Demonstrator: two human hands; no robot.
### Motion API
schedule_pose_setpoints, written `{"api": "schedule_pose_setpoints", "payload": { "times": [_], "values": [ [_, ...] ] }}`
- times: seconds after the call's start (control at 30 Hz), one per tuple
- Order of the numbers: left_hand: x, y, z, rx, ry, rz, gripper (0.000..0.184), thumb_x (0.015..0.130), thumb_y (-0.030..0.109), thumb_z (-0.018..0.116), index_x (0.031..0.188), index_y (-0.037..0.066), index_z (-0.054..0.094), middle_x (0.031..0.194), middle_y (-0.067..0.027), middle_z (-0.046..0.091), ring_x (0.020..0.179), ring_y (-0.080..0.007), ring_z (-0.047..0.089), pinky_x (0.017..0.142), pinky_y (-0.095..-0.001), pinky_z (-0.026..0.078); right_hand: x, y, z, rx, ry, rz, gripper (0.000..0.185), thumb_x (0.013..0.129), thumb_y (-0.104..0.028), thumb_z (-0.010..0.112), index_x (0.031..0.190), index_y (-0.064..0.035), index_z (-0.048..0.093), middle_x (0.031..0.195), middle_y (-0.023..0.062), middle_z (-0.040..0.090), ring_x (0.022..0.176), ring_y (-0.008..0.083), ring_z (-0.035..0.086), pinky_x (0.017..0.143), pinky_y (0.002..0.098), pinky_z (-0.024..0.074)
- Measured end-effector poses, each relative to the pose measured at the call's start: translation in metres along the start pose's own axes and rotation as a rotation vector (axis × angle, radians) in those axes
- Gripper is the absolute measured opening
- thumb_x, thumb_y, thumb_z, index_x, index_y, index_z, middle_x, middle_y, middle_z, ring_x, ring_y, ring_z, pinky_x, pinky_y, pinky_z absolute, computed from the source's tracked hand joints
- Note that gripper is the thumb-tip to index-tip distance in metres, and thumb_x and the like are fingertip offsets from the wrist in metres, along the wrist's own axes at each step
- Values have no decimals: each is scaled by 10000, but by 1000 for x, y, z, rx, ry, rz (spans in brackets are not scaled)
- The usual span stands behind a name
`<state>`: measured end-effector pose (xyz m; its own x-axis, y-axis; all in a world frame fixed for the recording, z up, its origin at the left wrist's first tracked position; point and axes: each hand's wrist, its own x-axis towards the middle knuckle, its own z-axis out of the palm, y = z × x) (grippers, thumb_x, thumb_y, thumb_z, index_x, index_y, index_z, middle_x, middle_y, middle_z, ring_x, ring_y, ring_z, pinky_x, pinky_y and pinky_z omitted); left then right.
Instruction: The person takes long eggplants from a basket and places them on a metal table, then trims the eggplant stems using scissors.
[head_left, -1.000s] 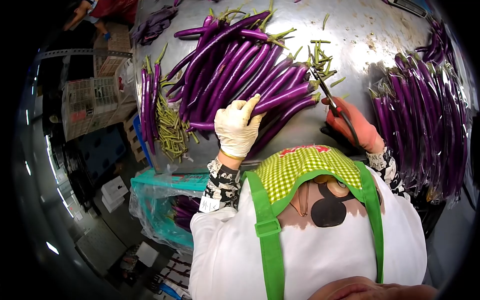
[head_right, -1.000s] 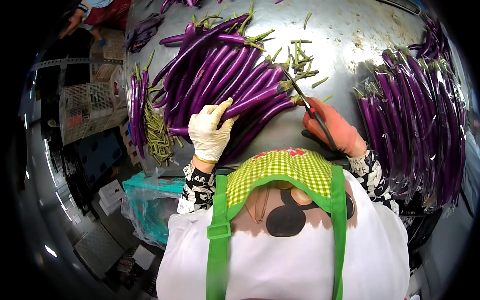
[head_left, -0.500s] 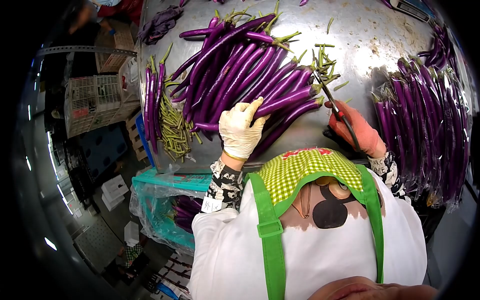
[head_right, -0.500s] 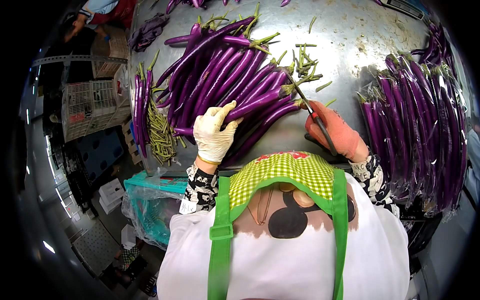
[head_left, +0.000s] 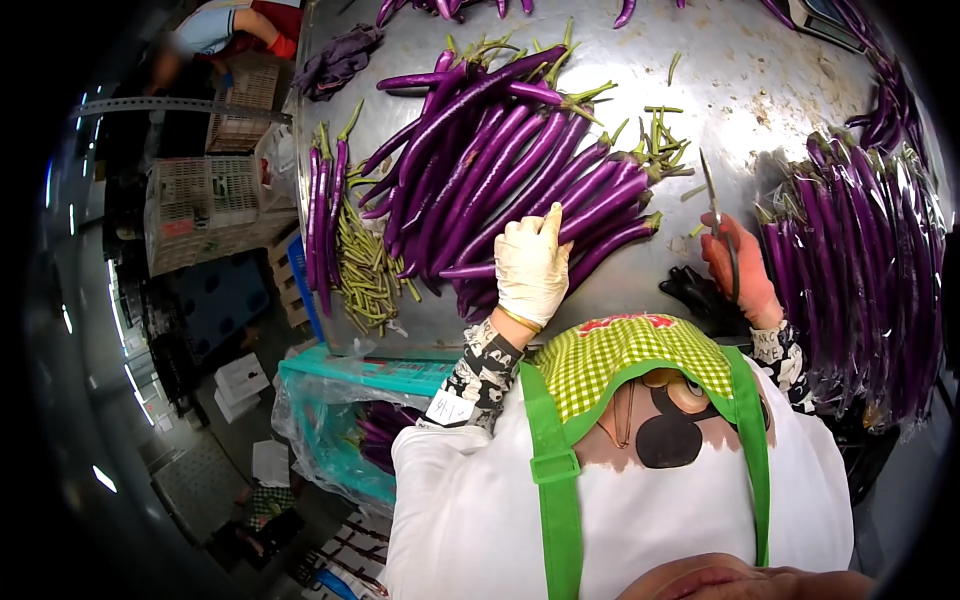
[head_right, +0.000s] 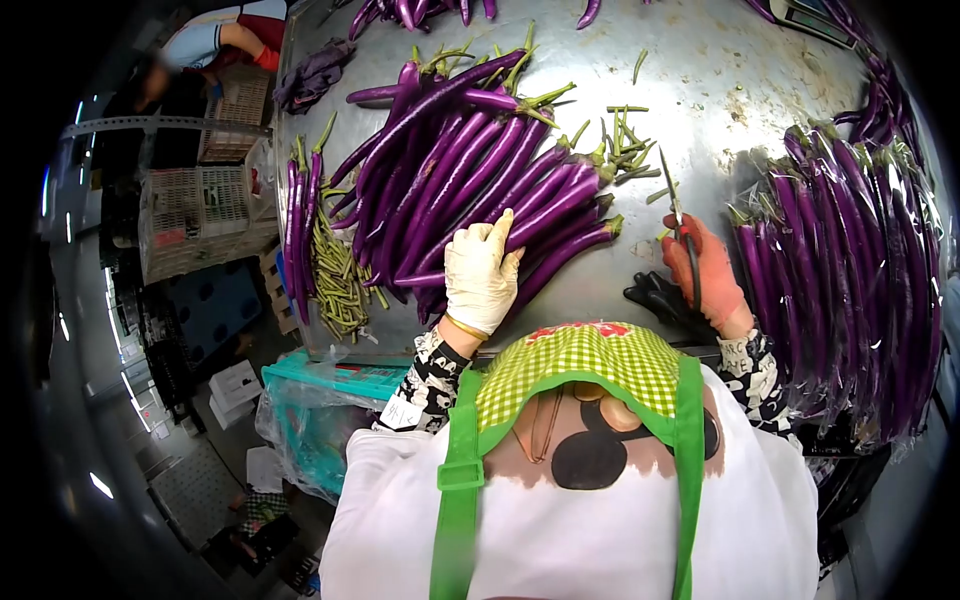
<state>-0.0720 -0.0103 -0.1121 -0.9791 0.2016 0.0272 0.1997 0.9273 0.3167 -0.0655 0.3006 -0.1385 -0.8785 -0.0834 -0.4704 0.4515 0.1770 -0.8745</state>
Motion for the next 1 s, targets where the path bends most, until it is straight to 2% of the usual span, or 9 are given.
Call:
{"api": "schedule_pose_setpoints", "payload": {
  "times": [0.13,0.23,0.33,0.4,0.5,0.6,0.83,0.93,1.0],
  "values": [
    [15,-19,-2,-326,-167,-18,487,869,145,784,1310,-5,642,1085,-194,674,1006,-359,640,942,-404,511,1,7,-5,-46,-5,-36,298,980,-131,627,1247,-2,591,756,2,563,624,82,494,569,268,425],
    [32,-22,-18,-784,-500,-279,652,841,227,823,1383,-31,568,1138,-246,652,1044,-365,644,974,-387,514,7,23,-2,-187,17,-191,323,960,-109,631,1257,8,582,760,67,570,669,138,544,641,324,474],
    [38,-14,-20,-28,-455,102,769,782,351,858,1381,-33,567,1146,-238,645,1058,-361,638,971,-420,515,5,16,4,-313,31,-246,348,939,-90,635,1267,12,575,777,138,577,694,203,587,692,365,492],
    [35,1,-20,161,-420,132,752,743,453,860,1284,-19,633,1106,-204,667,1031,-336,640,908,-431,521,2,8,6,-343,44,-232,366,929,-86,640,1275,9,571,791,173,580,687,242,601,697,379,491],
    [41,-17,-5,-122,-173,155,645,742,393,876,1215,5,672,1145,-146,684,1013,-335,645,883,-431,521,0,9,5,-266,55,-213,388,924,-88,641,1291,9,559,806,179,613,698,305,625,699,375,494],
    [67,-38,8,-63,78,44,702,794,369,854,1303,-51,614,1168,-219,671,1055,-375,638,937,-436,516,0,22,2,-209,100,-236,431,931,-126,646,1326,12,541,846,198,655,776,343,670,745,395,518],
    [51,-33,19,143,-109,-66,1048,702,628,835,1403,-85,519,1302,-242,605,1226,-377,548,1067,-441,443,23,38,-27,-884,463,-113,610,924,-317,653,1430,-29,473,1184,227,652,1034,389,664,881,452,543],
    [42,-26,15,82,-151,-135,1246,592,690,869,1471,-78,435,1282,-265,606,1183,-393,586,1021,-453,487,25,40,-15,-1205,454,-280,632,902,-308,670,1435,-37,465,1171,218,643,1037,382,649,894,445,539],
    [42,-28,6,110,-297,-259,1265,571,696,878,1467,-81,438,1250,-277,618,1133,-390,632,988,-460,515,14,16,-8,-1248,344,-108,621,885,-323,689,1399,-29,502,1223,216,615,1058,377,634,919,447,523]
  ]
}}
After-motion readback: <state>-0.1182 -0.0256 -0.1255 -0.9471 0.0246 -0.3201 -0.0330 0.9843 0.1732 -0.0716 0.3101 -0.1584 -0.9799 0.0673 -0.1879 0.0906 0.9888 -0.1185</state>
